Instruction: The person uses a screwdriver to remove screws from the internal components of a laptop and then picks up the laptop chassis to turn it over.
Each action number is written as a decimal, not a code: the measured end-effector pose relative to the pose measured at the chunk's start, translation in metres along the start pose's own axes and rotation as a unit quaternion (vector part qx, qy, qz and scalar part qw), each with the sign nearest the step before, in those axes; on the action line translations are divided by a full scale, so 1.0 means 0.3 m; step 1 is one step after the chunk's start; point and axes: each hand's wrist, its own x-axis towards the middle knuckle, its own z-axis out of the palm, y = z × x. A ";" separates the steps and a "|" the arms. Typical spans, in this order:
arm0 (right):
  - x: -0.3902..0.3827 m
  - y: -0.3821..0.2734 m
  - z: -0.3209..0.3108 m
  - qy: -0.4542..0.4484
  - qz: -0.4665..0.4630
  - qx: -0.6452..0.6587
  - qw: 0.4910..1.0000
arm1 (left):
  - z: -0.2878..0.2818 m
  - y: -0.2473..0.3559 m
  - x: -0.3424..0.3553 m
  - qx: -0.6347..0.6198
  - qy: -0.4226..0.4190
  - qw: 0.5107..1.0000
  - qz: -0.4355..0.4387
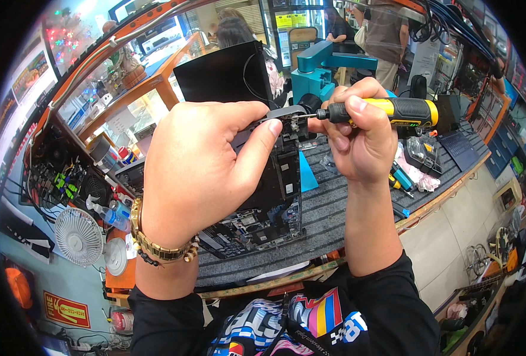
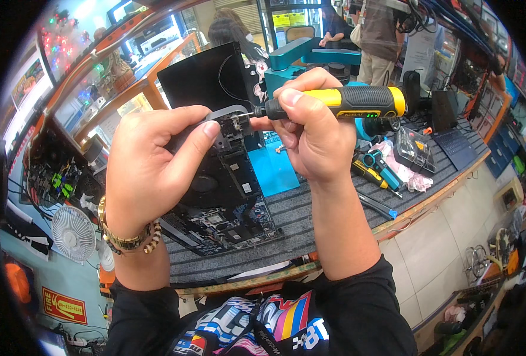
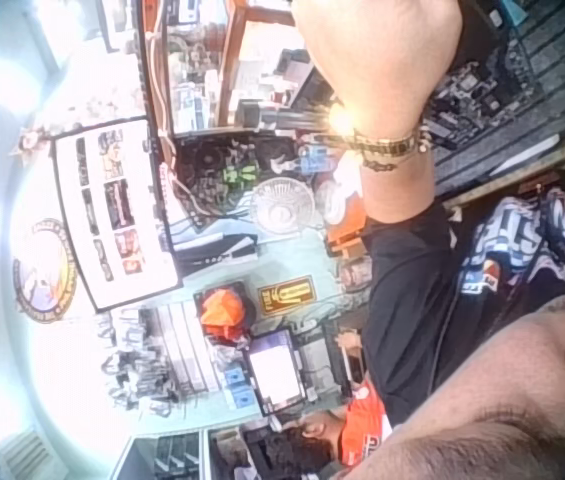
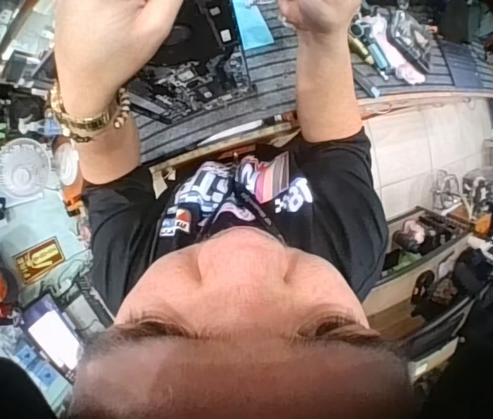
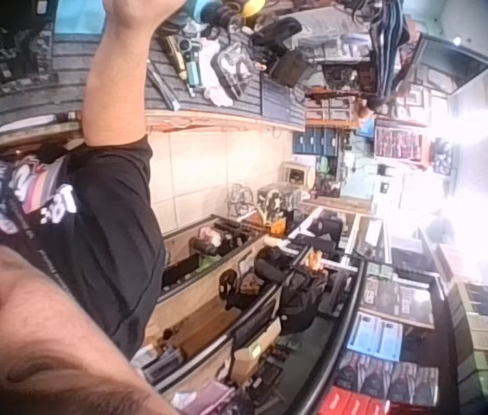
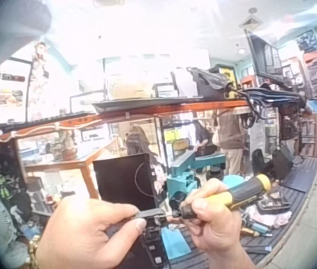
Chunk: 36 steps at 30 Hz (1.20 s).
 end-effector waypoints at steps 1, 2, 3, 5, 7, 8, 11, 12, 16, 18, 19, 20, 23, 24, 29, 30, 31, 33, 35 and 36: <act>0.000 0.000 0.001 0.002 0.001 0.001 1.000 | 0.001 -0.002 0.000 -0.002 0.004 1.000 0.003; 0.000 0.000 -0.002 0.002 0.001 0.001 1.000 | 0.001 0.000 0.000 -0.003 0.004 1.000 0.004; 0.001 0.003 -0.006 -0.002 0.001 0.007 1.000 | -0.001 0.002 0.000 0.000 0.002 1.000 0.002; 0.000 0.002 -0.006 -0.007 0.002 0.013 1.000 | -0.002 0.002 0.000 0.003 0.000 1.000 0.001; -0.002 -0.003 0.005 0.005 0.004 -0.008 1.000 | -0.001 -0.003 -0.003 0.000 0.001 1.000 0.002; -0.005 0.002 0.001 0.005 0.003 -0.008 1.000 | -0.001 -0.001 -0.001 -0.001 0.001 1.000 0.003; -0.012 0.015 -0.012 0.011 0.000 0.018 1.000 | -0.001 0.004 0.000 -0.007 -0.008 1.000 -0.010; -0.012 0.010 -0.012 0.002 -0.006 0.016 1.000 | -0.002 0.003 0.000 -0.002 -0.007 1.000 -0.004; -0.008 0.010 -0.008 -0.005 -0.017 0.030 0.999 | 0.007 -0.007 -0.002 -0.009 0.001 1.000 0.004; -0.006 0.008 -0.009 -0.009 -0.015 0.029 0.999 | -0.001 0.003 -0.002 -0.003 0.000 1.000 0.000; -0.005 0.008 -0.009 -0.013 -0.013 0.027 0.999 | -0.005 0.007 -0.002 0.002 -0.001 1.000 -0.003; -0.007 0.007 -0.008 -0.012 -0.013 0.026 0.999 | -0.002 0.004 -0.002 0.001 -0.001 1.000 -0.003; -0.008 0.004 -0.002 -0.003 -0.013 0.019 1.000 | 0.005 -0.003 -0.002 0.000 0.004 1.000 0.004; -0.007 0.005 -0.001 -0.001 -0.018 0.016 1.000 | 0.005 -0.002 -0.001 0.000 0.003 1.000 0.003; -0.006 0.006 -0.003 0.004 -0.020 0.012 1.000 | 0.003 0.011 0.004 0.003 0.012 1.000 -0.023; -0.005 0.006 -0.003 -0.001 -0.018 0.016 1.000 | 0.002 0.011 0.004 0.002 0.010 1.000 -0.024; -0.004 0.005 -0.004 -0.007 -0.017 0.020 1.000 | 0.003 0.011 0.005 0.001 0.008 1.000 -0.026; -0.003 0.006 -0.002 -0.009 -0.015 0.021 1.000 | -0.001 0.011 0.004 0.003 0.008 1.000 -0.025; -0.002 0.006 -0.006 -0.011 -0.014 0.020 1.000 | -0.001 0.008 0.002 0.004 0.008 1.000 -0.024; -0.003 0.006 -0.012 -0.013 -0.013 0.019 1.000 | 0.000 0.003 0.000 -0.003 0.004 1.000 -0.012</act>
